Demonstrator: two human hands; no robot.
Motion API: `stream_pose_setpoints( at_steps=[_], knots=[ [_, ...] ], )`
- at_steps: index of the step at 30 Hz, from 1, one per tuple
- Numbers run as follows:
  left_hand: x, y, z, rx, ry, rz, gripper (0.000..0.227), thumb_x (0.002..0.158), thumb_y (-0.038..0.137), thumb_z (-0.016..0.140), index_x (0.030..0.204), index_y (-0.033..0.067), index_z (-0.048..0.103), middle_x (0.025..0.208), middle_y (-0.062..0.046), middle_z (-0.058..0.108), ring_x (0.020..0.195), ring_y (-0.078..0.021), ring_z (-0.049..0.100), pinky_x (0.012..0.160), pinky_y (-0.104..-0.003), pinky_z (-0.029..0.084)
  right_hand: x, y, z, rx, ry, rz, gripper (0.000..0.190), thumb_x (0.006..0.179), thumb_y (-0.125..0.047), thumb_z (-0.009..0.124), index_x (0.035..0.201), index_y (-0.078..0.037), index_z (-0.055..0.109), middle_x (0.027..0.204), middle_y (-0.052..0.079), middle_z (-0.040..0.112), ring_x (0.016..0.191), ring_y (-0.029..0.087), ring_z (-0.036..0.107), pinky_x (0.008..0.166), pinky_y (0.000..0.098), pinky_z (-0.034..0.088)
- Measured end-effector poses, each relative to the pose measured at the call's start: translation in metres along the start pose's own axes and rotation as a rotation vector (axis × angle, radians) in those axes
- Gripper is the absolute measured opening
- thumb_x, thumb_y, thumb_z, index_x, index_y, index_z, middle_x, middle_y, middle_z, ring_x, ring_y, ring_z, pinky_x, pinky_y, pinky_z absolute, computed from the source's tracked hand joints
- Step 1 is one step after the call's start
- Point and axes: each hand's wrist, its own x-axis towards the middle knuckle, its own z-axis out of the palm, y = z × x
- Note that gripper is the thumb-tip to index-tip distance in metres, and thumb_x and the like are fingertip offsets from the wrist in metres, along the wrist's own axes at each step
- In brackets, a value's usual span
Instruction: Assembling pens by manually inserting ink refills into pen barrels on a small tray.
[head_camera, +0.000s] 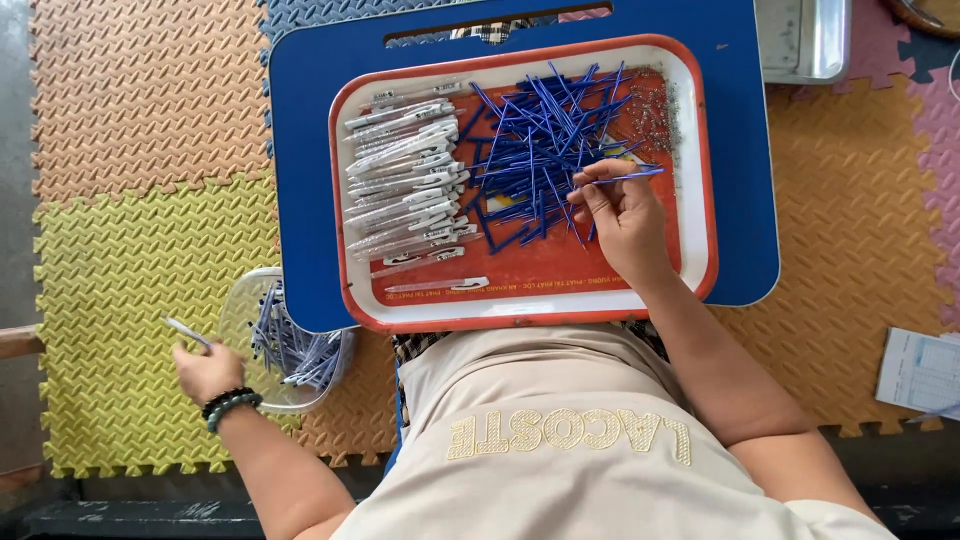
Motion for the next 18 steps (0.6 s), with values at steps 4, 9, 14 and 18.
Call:
stream_pose_setpoints(
  at_steps=[4, 9, 14, 18],
  knots=[
    [-0.054, 0.121, -0.094, -0.624, 0.026, 0.355, 0.037, 0.117, -0.003, 0.065, 0.154, 0.0007, 0.068, 0.124, -0.015, 0.078, 0.079, -0.0126, 0.071, 0.061, -0.023, 0.063, 0.001, -0.01, -0.002, -0.146, -0.055, -0.043, 0.017, 0.113, 0.004, 0.072, 0.128, -0.004, 0.07, 0.113, 0.012, 0.085, 0.104, 0.019, 0.085, 0.083, 0.0256, 0.07],
    [-0.118, 0.203, -0.113, -1.257, -0.4, 0.586, 0.029, 0.106, -0.007, 0.085, 0.132, 0.0008, 0.075, 0.112, -0.022, 0.079, 0.083, -0.0194, 0.078, 0.071, -0.028, 0.066, -0.002, 0.005, -0.003, -0.006, 0.044, -0.048, 0.005, 0.111, -0.003, 0.079, 0.115, -0.002, 0.078, 0.114, 0.018, 0.083, 0.097, 0.02, 0.081, 0.082, 0.0308, 0.068],
    [-0.201, 0.277, -0.086, -1.362, -0.946, 0.657, 0.043, 0.102, -0.004, 0.077, 0.141, 0.0056, 0.062, 0.117, -0.023, 0.082, 0.104, -0.0268, 0.082, 0.087, -0.035, 0.069, -0.004, 0.002, -0.007, 0.02, 0.027, -0.028, 0.004, 0.112, -0.003, 0.078, 0.115, -0.002, 0.076, 0.115, 0.021, 0.081, 0.096, 0.027, 0.083, 0.085, 0.034, 0.068],
    [-0.257, 0.307, -0.059, -1.375, -1.276, 0.567, 0.032, 0.114, 0.002, 0.06, 0.145, 0.0005, 0.05, 0.141, -0.026, 0.073, 0.119, -0.0313, 0.08, 0.099, -0.04, 0.07, -0.007, -0.002, 0.001, 0.165, -0.005, 0.084, 0.008, 0.109, -0.003, 0.08, 0.113, -0.001, 0.074, 0.114, 0.017, 0.084, 0.098, 0.02, 0.084, 0.084, 0.0288, 0.069]
  ],
)
